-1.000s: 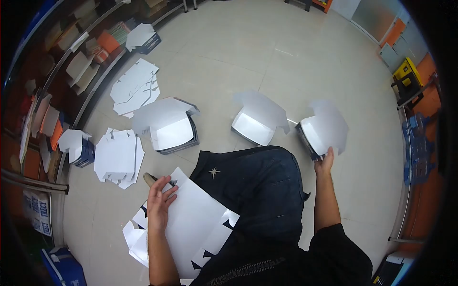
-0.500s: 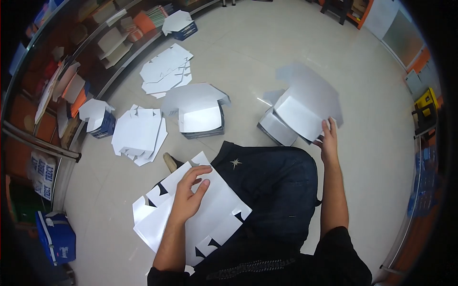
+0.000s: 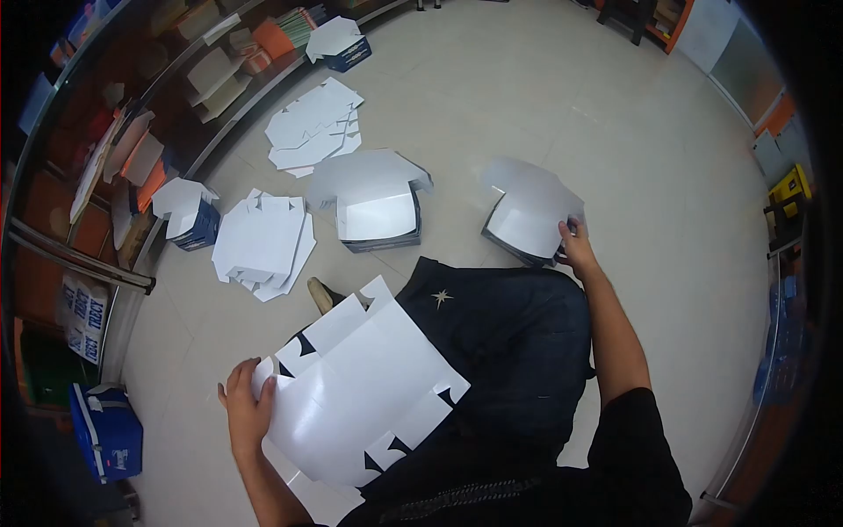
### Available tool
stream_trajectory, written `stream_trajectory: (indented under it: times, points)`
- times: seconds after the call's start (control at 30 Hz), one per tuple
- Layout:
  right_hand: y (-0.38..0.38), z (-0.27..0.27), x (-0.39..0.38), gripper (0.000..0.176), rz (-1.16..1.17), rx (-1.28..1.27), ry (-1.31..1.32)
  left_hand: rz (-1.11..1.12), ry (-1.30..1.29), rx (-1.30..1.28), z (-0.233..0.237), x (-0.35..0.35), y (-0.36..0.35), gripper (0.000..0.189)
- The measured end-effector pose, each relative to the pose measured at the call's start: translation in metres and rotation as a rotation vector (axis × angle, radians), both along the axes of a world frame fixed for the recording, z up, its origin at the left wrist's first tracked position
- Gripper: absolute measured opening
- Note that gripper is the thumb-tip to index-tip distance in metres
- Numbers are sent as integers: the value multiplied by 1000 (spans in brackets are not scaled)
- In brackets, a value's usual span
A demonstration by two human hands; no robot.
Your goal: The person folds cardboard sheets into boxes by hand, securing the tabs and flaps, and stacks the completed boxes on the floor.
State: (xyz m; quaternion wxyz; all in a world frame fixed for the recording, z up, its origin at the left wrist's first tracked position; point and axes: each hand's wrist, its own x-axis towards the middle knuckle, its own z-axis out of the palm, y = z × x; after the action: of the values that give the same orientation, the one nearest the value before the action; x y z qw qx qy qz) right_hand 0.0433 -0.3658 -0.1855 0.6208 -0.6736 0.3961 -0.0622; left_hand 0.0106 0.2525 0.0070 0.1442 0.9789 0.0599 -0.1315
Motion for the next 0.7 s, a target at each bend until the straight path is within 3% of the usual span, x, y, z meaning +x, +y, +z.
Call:
stream_trajectory:
  times: [0.2,0.43,0.57,0.6,0.7]
  points:
    - [-7,-11,2,69,6,34,111,-50,-237,3,-8,-6,-11,52]
    - [-9,-15,3,61,19,-63,119,-161,-470,-38,1,9,-52,50]
    - [2,-6,4,53,-14,-161,153,-391,-574,-279,5,18,-116,41]
    - [-11,-28,5,53,-15,-161,144,-464,-573,-360,0,22,-134,40]
    - [-26,-60,16,50,160,-388,71,-627,-373,-649,-13,35,-199,33]
